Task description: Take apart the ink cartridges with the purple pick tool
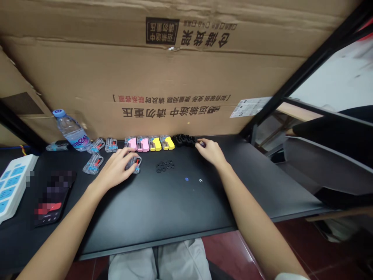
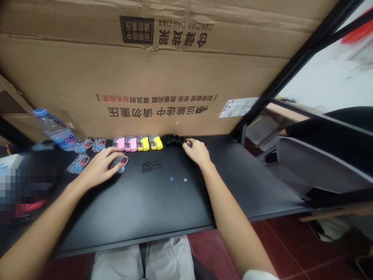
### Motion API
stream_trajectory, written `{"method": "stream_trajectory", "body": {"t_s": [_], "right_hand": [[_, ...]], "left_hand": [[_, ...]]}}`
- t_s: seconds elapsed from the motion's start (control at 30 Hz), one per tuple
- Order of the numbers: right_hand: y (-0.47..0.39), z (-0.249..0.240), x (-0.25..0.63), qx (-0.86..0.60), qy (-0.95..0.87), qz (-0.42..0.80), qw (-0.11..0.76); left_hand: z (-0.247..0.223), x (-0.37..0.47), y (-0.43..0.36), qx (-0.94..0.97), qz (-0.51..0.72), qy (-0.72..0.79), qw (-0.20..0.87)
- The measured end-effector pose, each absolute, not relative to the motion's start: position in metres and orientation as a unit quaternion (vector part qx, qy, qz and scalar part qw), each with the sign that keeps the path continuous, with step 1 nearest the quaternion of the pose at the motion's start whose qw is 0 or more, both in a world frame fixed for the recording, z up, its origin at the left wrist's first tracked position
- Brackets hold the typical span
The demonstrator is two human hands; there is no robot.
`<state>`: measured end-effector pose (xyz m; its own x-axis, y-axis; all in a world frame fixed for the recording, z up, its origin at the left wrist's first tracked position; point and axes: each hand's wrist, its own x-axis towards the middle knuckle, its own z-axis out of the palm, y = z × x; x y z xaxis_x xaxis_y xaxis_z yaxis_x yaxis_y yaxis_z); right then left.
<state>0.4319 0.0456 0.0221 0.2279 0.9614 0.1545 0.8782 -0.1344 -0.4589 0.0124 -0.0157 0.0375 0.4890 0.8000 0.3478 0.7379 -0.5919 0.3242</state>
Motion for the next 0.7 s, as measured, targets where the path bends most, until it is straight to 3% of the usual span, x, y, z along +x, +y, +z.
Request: {"method": "stream_trajectory", "body": {"t_s": [0.2, 0.33, 0.47, 0.7], "right_hand": [[0.047, 0.024, 0.425, -0.735, -0.634, 0.088, 0.222], [0.041, 0.027, 0.418, -0.72, -0.633, 0.047, 0.279], [0.027, 0.032, 0.394, -0.641, -0.675, 0.02, 0.365], [-0.006, 0.033, 0.334, -0.477, -0.786, 0.043, 0.391]], "left_hand": [[0.041, 0.017, -0.018, 0.882, 0.206, 0.416, 0.078], [0.044, 0.008, -0.015, 0.86, 0.198, 0.47, 0.035], [0.045, -0.007, -0.009, 0.836, 0.178, 0.518, 0.012], [0.047, -0.018, -0.002, 0.823, 0.112, 0.556, -0.037]]}}
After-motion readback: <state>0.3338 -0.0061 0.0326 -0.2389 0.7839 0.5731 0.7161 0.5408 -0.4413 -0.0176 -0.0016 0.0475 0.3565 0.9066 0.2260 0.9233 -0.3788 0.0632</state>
